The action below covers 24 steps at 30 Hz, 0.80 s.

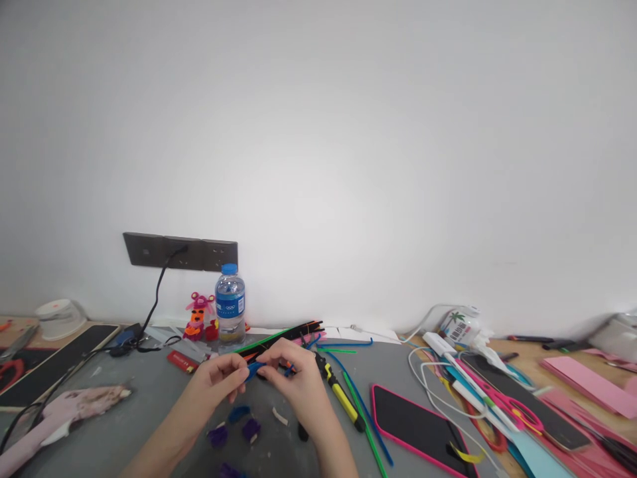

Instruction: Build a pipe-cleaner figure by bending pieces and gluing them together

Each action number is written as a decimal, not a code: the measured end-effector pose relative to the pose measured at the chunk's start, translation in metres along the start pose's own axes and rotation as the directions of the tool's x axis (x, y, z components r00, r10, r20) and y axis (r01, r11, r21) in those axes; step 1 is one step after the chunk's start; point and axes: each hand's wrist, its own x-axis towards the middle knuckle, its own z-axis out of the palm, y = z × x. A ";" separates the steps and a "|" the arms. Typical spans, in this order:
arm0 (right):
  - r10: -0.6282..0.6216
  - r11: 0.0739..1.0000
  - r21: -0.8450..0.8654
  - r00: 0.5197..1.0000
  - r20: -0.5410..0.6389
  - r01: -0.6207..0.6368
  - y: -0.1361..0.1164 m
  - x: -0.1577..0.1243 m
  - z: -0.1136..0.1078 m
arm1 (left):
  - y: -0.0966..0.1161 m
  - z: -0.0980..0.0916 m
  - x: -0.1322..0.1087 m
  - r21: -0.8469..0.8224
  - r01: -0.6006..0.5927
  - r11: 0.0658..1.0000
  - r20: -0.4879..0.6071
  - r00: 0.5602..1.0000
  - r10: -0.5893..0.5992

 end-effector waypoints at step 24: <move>0.156 0.835 0.529 0.987 0.031 -0.148 0.016 -0.006 0.014 | 0.007 -0.003 -0.006 -0.147 0.060 0.987 0.136 0.990 -0.040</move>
